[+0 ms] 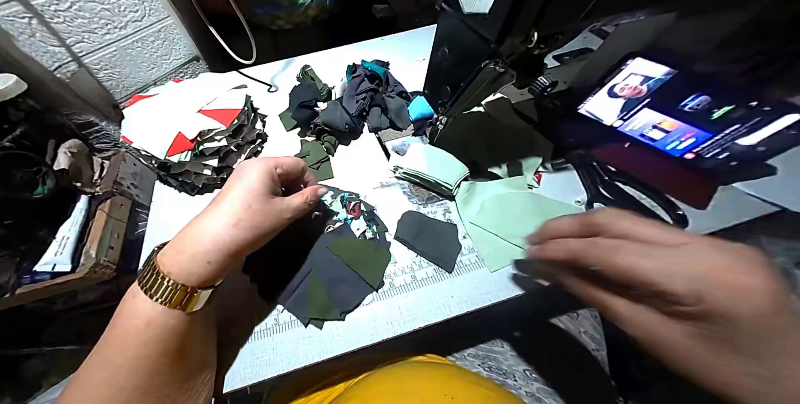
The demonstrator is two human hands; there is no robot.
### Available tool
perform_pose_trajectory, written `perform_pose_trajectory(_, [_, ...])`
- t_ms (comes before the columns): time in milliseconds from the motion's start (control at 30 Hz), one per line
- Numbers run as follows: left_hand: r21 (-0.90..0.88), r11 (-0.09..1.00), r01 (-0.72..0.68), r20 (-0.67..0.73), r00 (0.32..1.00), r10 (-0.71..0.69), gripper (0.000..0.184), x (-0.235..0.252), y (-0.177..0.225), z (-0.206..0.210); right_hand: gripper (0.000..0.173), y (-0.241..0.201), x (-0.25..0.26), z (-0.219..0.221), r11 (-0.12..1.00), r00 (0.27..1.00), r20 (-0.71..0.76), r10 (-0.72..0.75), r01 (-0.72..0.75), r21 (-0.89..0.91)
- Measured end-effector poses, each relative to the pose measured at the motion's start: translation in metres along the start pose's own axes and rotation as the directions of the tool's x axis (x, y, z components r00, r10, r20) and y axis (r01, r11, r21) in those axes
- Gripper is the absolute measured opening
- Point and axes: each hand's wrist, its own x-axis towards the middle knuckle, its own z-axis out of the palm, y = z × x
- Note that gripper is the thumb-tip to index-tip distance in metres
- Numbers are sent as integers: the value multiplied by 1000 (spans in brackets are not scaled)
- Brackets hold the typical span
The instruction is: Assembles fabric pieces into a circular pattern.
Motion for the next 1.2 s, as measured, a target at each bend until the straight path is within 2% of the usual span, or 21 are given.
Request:
perform_pose_trajectory(100, [-39, 998, -39, -56, 998, 37, 12, 3, -8, 2, 17, -9, 20, 35, 991, 992, -12, -129, 129, 45])
perform_pose_trajectory(200, [-98, 992, -78, -68, 995, 72, 10, 1, -3, 7, 16, -8, 27, 52, 985, 987, 28, -160, 158, 71])
perform_pose_trajectory(300, [-141, 985, -102, -60, 994, 94, 9, 0, 0, 12, 15, -8, 28, 61, 987, 986, 68, -150, 146, 58])
perform_pose_trajectory(433, [-205, 965, -164, -76, 986, 152, 9, -1, 3, 15, 15, -17, 25, 65, 994, 993, 45, -106, 106, 4])
perform_pose_trajectory(600, [-279, 943, -180, -84, 983, 163, 10, -2, 5, 17, 16, -20, 21, 61, 997, 997, 73, -23, 17, 76])
perform_pose_trajectory(900, [-348, 920, -177, -87, 984, 156, 9, -1, 6, 21, 14, -22, 21, 64, 996, 994, 68, -80, 77, 44])
perform_pose_trajectory(1200, [-342, 922, -179, -81, 984, 161, 10, -1, 4, 22, 18, -24, 21, 65, 998, 996, 75, -46, 43, 43])
